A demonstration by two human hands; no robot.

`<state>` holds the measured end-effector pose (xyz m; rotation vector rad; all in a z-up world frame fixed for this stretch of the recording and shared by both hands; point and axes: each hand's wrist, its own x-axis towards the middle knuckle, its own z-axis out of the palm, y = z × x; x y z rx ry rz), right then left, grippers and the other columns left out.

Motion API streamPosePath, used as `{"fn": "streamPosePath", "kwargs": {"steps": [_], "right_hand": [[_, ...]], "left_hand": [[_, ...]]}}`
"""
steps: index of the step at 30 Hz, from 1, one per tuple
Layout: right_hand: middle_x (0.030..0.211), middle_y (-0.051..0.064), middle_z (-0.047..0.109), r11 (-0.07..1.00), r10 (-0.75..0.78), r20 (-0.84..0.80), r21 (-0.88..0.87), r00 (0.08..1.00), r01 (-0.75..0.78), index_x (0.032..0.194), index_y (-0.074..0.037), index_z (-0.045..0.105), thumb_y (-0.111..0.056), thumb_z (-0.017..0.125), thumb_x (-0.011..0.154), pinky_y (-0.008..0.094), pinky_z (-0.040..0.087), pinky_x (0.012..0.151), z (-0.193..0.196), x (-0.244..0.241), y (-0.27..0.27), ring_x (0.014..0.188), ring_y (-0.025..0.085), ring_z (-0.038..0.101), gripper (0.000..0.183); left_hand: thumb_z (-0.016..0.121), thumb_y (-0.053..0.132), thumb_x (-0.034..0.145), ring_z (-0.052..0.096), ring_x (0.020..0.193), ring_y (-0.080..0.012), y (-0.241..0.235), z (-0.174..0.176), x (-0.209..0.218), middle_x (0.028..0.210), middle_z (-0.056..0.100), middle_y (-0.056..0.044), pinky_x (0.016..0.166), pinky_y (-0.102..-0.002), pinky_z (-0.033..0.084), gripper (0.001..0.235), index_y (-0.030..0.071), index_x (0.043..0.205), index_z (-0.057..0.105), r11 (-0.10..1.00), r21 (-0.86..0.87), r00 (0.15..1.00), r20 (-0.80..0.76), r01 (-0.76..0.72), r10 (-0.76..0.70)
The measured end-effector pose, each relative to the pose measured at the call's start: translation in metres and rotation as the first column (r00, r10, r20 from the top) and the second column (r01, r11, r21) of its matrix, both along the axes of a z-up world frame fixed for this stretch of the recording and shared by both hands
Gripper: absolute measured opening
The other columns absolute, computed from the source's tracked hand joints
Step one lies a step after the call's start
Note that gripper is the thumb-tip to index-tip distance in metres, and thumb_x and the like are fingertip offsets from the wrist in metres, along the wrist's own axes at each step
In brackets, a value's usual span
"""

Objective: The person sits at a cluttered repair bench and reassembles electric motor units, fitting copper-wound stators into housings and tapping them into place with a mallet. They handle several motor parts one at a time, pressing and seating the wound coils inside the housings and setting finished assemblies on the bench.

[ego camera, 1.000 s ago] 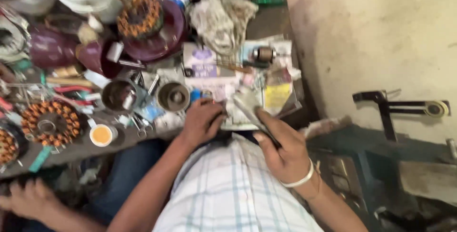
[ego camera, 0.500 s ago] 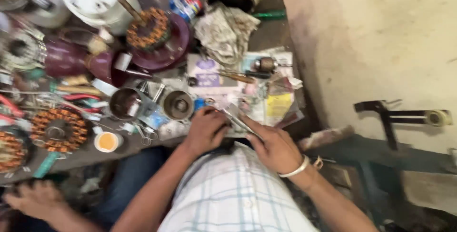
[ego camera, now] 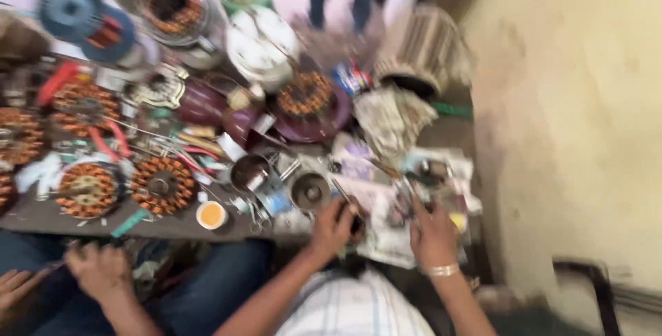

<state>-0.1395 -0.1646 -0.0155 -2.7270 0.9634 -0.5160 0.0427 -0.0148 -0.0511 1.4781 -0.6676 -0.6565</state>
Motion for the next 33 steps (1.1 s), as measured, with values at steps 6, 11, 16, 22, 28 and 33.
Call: {"fn": "streamPosePath", "kwargs": {"steps": [6, 11, 16, 22, 28, 33], "right_hand": [[0.142, 0.026, 0.052, 0.758, 0.398, 0.240, 0.457, 0.885, -0.465, 0.145, -0.001, 0.045, -0.043, 0.095, 0.066, 0.051, 0.035, 0.110, -0.008, 0.029, 0.025, 0.135, 0.044, 0.047, 0.103], [0.147, 0.026, 0.047, 0.672, 0.477, 0.095, 0.602, 0.874, -0.432, 0.151, -0.001, 0.031, -0.041, 0.101, 0.057, 0.044, 0.037, 0.111, -0.029, 0.061, 0.018, 0.137, 0.039, 0.045, 0.124], [0.140, 0.016, 0.058, 0.603, 0.420, -0.031, 0.756, 0.907, -0.254, 0.153, -0.008, 0.037, -0.039, 0.099, 0.053, 0.039, 0.043, 0.113, -0.006, 0.062, 0.016, 0.134, 0.030, 0.058, 0.122], [0.129, 0.014, 0.068, 0.573, 0.467, 0.025, 0.753, 0.884, -0.324, 0.143, -0.011, 0.046, -0.043, 0.096, 0.060, 0.040, 0.050, 0.103, -0.002, 0.067, 0.007, 0.121, 0.030, 0.067, 0.103], [0.129, 0.018, 0.066, 0.596, 0.511, 0.087, 0.681, 0.855, -0.425, 0.139, -0.004, 0.046, -0.033, 0.098, 0.064, 0.040, 0.052, 0.101, -0.006, 0.052, 0.009, 0.119, 0.030, 0.066, 0.096], [0.141, 0.014, 0.051, 0.137, 0.282, 0.441, 0.860, 0.852, -0.491, 0.146, -0.001, 0.035, -0.007, 0.089, 0.073, 0.038, 0.052, 0.109, -0.022, 0.044, 0.002, 0.130, 0.022, 0.058, 0.090]], "left_hand": [[0.063, 0.019, 0.101, 0.059, 0.064, -0.0108, -0.004, 0.011, 0.001, 0.072, 0.066, -0.006, 0.057, -0.029, 0.048, 0.018, 0.001, 0.099, 0.069, 0.997, 0.054, 0.992, -0.110, -0.061, 0.067], [0.059, 0.016, 0.103, 0.066, 0.079, -0.0120, -0.005, 0.011, 0.005, 0.085, 0.071, -0.007, 0.072, -0.030, 0.053, 0.016, 0.001, 0.103, 0.066, 0.966, -0.115, 0.973, -0.001, -0.230, 0.231], [0.048, 0.022, 0.104, 0.069, 0.077, -0.0181, 0.024, 0.040, 0.005, 0.083, 0.071, -0.009, 0.069, -0.035, 0.054, 0.022, 0.005, 0.105, 0.062, 0.911, 0.067, 0.903, -0.122, -0.406, 0.411], [0.053, 0.025, 0.100, 0.068, 0.084, -0.0393, 0.058, -0.015, -0.032, 0.087, 0.068, -0.020, 0.075, -0.047, 0.052, 0.026, 0.001, 0.097, 0.063, 0.749, 0.435, 0.862, 0.168, -0.500, 0.479], [0.053, 0.029, 0.105, 0.070, 0.086, -0.0297, 0.054, -0.023, -0.069, 0.095, 0.074, -0.020, 0.079, -0.040, 0.055, 0.032, 0.001, 0.114, 0.066, 0.721, 0.401, 0.783, -0.014, -0.565, 0.621], [0.048, 0.026, 0.106, 0.072, 0.110, -0.0130, 0.052, -0.018, -0.083, 0.121, 0.075, -0.008, 0.089, -0.030, 0.058, 0.029, 0.000, 0.112, 0.060, 0.777, 0.018, 0.625, -0.583, -0.629, 0.519]]}}
